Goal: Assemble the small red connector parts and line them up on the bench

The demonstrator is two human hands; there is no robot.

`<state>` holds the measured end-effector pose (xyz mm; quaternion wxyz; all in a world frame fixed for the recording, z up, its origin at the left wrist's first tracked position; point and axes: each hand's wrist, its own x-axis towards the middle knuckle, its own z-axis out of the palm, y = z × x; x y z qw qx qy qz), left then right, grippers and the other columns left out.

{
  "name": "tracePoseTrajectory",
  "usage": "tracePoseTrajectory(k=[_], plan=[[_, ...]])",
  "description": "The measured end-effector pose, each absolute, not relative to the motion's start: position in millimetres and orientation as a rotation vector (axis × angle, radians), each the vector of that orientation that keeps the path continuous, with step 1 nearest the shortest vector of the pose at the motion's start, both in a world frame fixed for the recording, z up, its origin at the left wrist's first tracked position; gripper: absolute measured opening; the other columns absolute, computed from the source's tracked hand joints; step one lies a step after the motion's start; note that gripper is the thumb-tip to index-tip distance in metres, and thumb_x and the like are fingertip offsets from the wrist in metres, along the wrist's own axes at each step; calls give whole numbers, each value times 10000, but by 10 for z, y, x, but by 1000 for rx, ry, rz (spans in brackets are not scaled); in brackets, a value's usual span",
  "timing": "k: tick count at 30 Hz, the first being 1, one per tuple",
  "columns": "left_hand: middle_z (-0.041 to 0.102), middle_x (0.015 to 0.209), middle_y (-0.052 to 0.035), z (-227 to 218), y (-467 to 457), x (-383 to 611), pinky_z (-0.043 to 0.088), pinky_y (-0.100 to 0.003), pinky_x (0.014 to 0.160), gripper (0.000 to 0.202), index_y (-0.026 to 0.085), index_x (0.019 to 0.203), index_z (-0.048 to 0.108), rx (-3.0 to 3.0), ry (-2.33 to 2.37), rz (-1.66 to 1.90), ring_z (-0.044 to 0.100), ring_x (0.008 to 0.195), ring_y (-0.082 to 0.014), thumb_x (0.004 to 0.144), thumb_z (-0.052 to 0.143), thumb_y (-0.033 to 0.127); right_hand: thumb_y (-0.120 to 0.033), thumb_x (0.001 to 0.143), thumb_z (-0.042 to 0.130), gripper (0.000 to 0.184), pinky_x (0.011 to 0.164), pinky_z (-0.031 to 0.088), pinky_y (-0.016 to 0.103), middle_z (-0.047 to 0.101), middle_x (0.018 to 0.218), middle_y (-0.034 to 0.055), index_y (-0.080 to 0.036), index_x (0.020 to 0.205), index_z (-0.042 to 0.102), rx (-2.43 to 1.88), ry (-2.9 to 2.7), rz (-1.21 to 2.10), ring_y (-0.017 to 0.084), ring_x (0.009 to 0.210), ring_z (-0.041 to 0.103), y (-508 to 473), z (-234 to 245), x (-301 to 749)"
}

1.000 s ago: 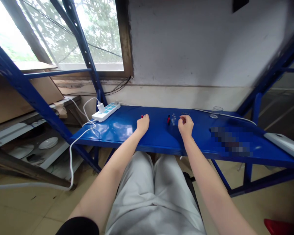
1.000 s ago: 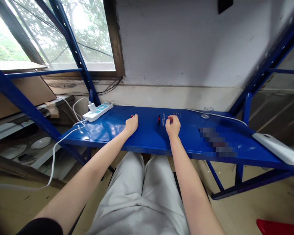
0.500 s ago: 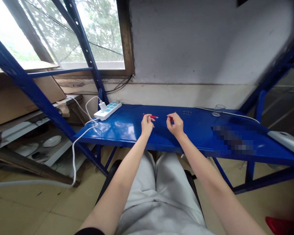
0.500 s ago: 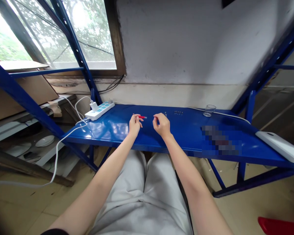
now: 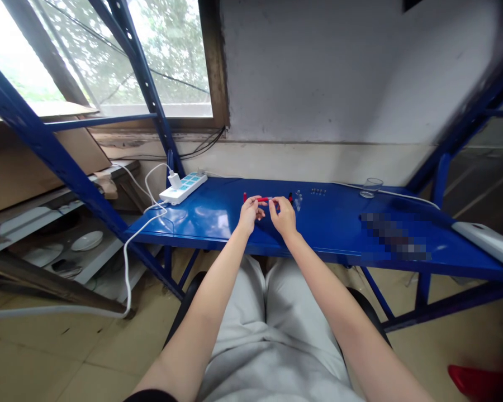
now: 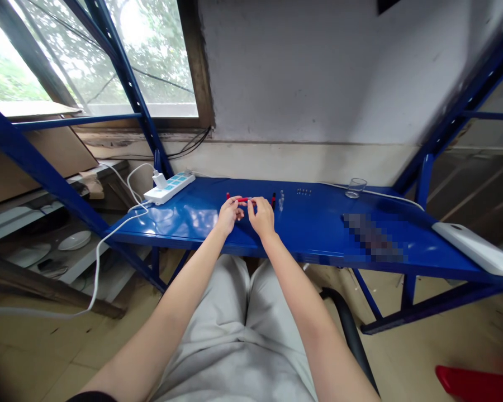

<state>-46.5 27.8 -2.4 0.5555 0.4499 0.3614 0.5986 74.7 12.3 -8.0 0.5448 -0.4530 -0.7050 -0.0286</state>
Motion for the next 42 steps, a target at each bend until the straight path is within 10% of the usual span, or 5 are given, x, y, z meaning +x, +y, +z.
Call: tracePoseTrajectory(k=[19, 42], plan=[[598, 715, -24, -15, 258, -479, 331, -177, 414, 212, 125, 910, 561, 1108, 735, 1231, 503, 440, -52, 806, 538, 308, -494, 887, 323, 384, 548, 319, 257, 502, 577, 11, -221, 640, 432, -1232, -1573, -34, 139, 539, 458, 90, -75, 749], [548, 621, 21, -36, 256, -468, 299, -158, 386, 273, 139, 788, 540, 1124, 777, 1335, 479, 418, -32, 754, 611, 401, -440, 871, 376, 257, 588, 383, 254, 535, 789, 17, -215, 792, 472, -1114, -1648, 141, 117, 596, 472, 108, -72, 781]])
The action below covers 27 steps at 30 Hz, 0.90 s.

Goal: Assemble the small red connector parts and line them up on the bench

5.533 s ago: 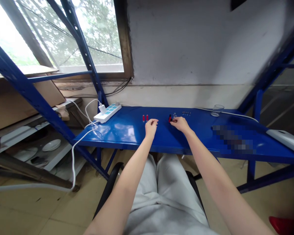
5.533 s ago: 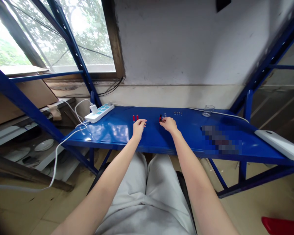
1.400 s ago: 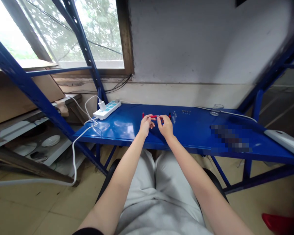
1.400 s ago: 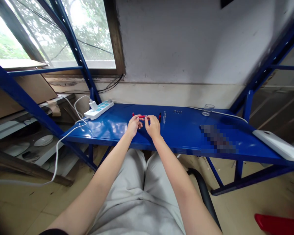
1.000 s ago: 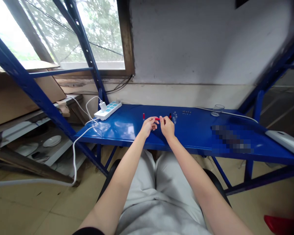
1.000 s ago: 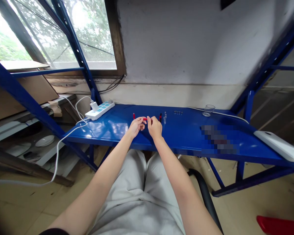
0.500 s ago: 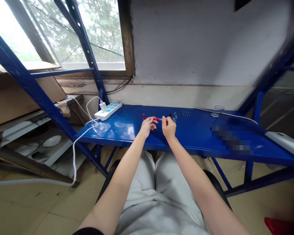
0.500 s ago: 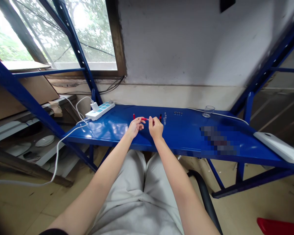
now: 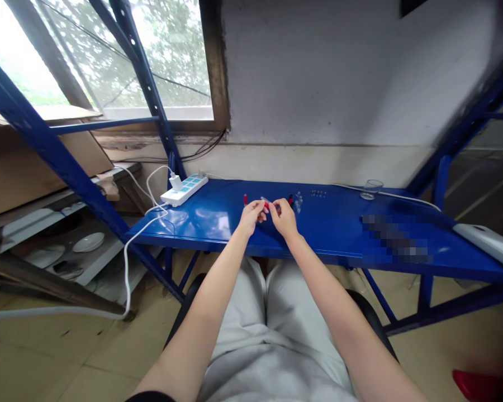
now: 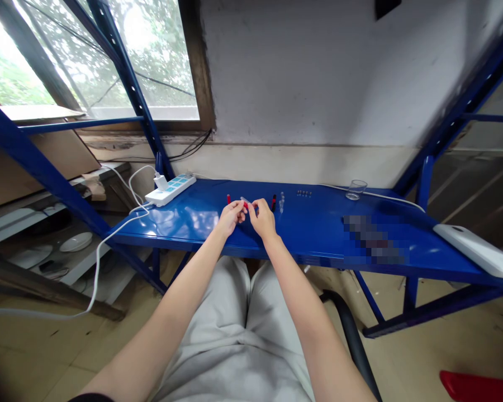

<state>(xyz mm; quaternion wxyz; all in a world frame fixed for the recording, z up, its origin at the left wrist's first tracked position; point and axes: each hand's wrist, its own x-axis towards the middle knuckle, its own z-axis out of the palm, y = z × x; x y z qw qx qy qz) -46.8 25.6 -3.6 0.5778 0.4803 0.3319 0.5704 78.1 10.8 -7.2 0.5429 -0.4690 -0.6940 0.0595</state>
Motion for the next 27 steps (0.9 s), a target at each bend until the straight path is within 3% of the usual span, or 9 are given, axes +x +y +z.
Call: tracePoseTrajectory(k=[9, 17, 22, 27], plan=[[466, 458, 49, -61, 264, -469, 283, -168, 381, 291, 136, 825, 601, 1226, 884, 1446, 428, 382, -51, 743, 611, 415, -387, 853, 412, 207, 576, 385, 254, 557, 801, 20, -210, 818, 513, -1102, -1821, 240, 116, 568, 470, 173, -128, 795], [526, 570, 20, -52, 257, -453, 239, -185, 359, 235, 123, 776, 625, 1298, 866, 1446, 360, 350, -18, 740, 608, 355, -369, 815, 461, 214, 535, 345, 246, 513, 637, 2, -203, 681, 484, -1096, -1900, 244, 129, 562, 457, 232, -171, 806], [433, 526, 53, -29, 257, -473, 238, -195, 346, 261, 150, 811, 601, 1132, 755, 1428, 366, 330, -33, 751, 576, 403, -330, 792, 476, 155, 545, 351, 232, 557, 677, 7, -192, 765, 541, -1114, -1893, 274, 122, 577, 476, 212, -156, 800], [445, 534, 50, -13, 261, -501, 248, -199, 352, 235, 151, 779, 561, 1017, 795, 1543, 382, 339, -41, 750, 558, 384, -356, 802, 461, 196, 553, 352, 231, 588, 680, 12, -193, 815, 569, -1199, -1776, 207, 128, 591, 509, 216, -154, 801]])
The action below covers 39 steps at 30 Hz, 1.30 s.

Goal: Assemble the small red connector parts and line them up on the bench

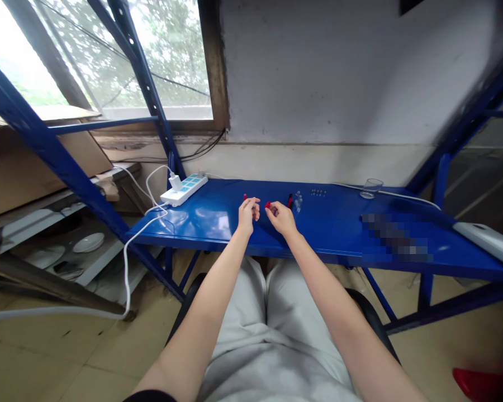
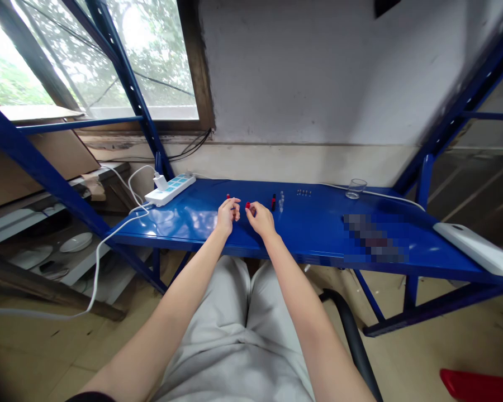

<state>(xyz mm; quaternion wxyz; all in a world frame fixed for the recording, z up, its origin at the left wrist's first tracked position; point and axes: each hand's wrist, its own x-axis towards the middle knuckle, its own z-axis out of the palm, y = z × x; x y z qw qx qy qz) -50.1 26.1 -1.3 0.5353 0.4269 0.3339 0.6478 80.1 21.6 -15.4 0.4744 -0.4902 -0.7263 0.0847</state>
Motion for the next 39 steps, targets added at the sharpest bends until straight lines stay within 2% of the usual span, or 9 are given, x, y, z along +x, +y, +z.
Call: tracePoseTrajectory(k=[11, 15, 25, 39], plan=[[451, 505, 42, -55, 281, -481, 239, -204, 359, 261, 141, 709, 560, 1046, 825, 1510, 377, 340, -46, 736, 551, 400, -395, 669, 582, 229, 601, 414, 257, 634, 681, 42, -168, 703, 591, -1374, -1724, 431, 149, 629, 566, 293, -13, 1164], [453, 493, 36, -52, 279, -485, 241, -203, 354, 257, 136, 690, 563, 1063, 833, 1503, 380, 344, -50, 731, 553, 390, -415, 655, 589, 261, 588, 420, 261, 634, 671, 47, -166, 727, 620, -1439, -1811, 468, 158, 630, 574, 332, -13, 1439], [462, 490, 32, -41, 270, -493, 237, -209, 356, 263, 137, 684, 567, 1061, 851, 1498, 379, 335, -51, 735, 547, 395, -441, 697, 550, 269, 580, 410, 258, 630, 669, 42, -177, 707, 598, -1490, -1720, 273, 159, 618, 568, 405, -247, 1678], [466, 495, 34, -39, 257, -501, 233, -205, 355, 270, 137, 684, 567, 1073, 852, 1473, 382, 334, -48, 722, 552, 404, -372, 731, 525, 180, 498, 320, 240, 625, 682, 40, -204, 702, 582, -1815, -1823, 151, 167, 645, 567, 397, -133, 1603]])
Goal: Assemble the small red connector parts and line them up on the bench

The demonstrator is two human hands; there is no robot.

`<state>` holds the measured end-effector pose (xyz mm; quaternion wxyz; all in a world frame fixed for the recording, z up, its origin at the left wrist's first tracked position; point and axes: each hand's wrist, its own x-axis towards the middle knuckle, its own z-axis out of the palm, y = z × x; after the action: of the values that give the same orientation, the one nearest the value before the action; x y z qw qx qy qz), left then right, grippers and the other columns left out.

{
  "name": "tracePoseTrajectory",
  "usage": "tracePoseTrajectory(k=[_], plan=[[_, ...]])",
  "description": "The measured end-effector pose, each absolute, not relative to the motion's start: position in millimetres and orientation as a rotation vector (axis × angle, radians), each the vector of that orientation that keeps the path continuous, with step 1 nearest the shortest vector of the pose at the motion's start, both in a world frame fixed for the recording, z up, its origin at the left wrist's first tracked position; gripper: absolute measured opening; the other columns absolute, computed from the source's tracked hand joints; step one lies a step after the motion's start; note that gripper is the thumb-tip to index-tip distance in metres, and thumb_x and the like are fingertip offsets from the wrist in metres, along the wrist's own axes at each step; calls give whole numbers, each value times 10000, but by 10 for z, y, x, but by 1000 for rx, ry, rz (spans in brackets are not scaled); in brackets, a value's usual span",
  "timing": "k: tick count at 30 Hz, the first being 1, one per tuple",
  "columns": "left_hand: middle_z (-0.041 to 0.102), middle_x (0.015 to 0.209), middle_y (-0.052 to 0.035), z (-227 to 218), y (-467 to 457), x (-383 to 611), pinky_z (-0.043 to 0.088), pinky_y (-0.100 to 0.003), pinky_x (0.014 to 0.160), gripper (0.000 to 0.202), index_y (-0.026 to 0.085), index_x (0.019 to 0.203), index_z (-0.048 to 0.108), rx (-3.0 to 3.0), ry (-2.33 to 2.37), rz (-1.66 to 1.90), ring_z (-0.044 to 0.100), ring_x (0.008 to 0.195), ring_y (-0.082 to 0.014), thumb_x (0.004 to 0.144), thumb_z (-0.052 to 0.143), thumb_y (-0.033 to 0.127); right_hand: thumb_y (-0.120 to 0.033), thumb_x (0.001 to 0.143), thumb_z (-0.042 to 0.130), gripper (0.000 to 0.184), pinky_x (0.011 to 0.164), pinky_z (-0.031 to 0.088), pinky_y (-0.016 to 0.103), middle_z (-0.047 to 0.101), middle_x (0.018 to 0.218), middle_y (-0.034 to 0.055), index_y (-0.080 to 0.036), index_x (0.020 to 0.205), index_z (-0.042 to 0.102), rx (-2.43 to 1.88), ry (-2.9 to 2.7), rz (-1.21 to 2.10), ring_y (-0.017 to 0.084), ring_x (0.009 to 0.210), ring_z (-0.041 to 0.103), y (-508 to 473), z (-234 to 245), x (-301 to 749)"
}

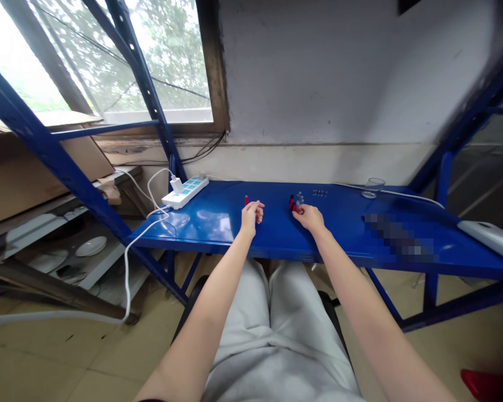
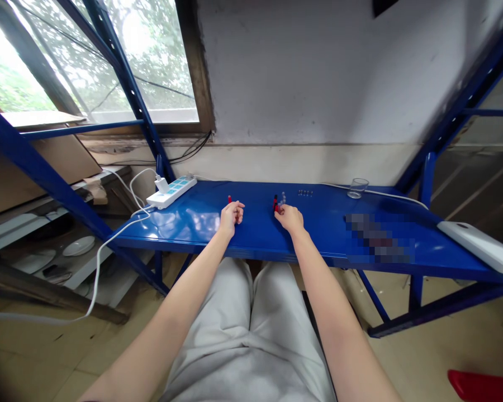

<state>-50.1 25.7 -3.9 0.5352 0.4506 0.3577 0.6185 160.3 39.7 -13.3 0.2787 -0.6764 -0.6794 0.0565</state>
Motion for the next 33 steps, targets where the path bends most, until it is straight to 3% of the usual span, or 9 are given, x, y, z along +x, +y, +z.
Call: tracePoseTrajectory(k=[25, 33], plan=[[470, 512, 33, -92, 282, -504, 249, -201, 364, 239, 143, 692, 570, 1104, 844, 1487, 384, 356, -46, 733, 555, 378, -418, 756, 550, 234, 528, 367, 245, 647, 710, 42, -199, 766, 633, -1765, -1815, 239, 170, 677, 588, 396, -168, 1648], [468, 519, 33, -81, 273, -512, 254, -195, 366, 245, 146, 702, 570, 1107, 856, 1483, 388, 363, -44, 725, 559, 390, -249, 789, 507, 172, 612, 405, 252, 662, 790, 75, -168, 883, 625, -1762, -1698, 232, 172, 728, 599, 364, -220, 1733]])
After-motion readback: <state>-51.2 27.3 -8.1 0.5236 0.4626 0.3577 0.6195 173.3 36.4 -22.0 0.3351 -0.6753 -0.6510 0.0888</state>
